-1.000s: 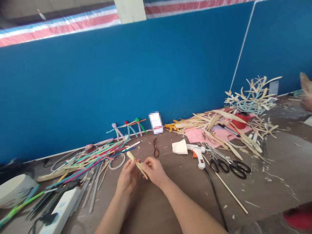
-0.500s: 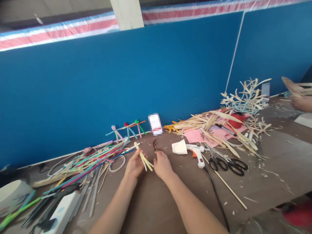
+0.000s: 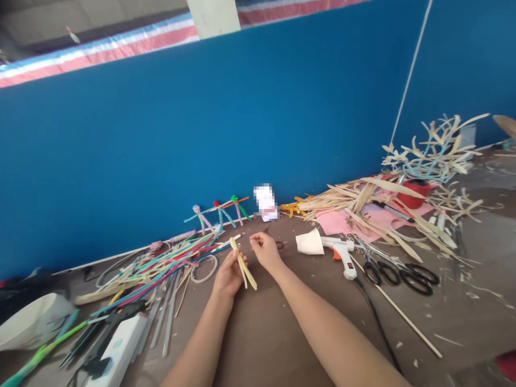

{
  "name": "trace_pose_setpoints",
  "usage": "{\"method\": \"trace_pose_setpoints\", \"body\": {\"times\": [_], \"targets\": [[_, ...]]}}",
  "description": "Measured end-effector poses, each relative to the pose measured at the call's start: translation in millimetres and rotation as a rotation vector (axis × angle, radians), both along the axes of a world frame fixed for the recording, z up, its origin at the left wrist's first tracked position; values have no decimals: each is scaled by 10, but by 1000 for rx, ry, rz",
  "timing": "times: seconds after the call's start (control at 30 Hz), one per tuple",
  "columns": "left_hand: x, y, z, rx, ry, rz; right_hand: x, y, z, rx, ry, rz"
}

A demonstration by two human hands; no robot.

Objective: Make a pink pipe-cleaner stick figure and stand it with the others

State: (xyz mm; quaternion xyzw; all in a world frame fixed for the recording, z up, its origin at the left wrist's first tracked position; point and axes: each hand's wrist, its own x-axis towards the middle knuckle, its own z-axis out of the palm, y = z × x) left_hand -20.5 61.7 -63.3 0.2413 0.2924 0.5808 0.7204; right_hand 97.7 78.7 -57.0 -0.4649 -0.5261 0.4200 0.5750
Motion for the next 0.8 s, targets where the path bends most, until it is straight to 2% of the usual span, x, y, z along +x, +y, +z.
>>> {"method": "trace_pose_setpoints", "body": {"times": [0.13,0.33,0.47,0.63,0.8], "targets": [[30,-13,-7,-1,42,17,102,-24,-90,-8,37,-24],[83,-62,26,23,114,-8,101,-124,37,-17,123,143],[131,-115,39,96,198,-43,64,-171,78,-26,177,240],[170,-134,38,189,270,-49,92,-186,122,-30,217,238],[173,-132,38,208,305,-39,119,-185,181,-88,253,287]]}}
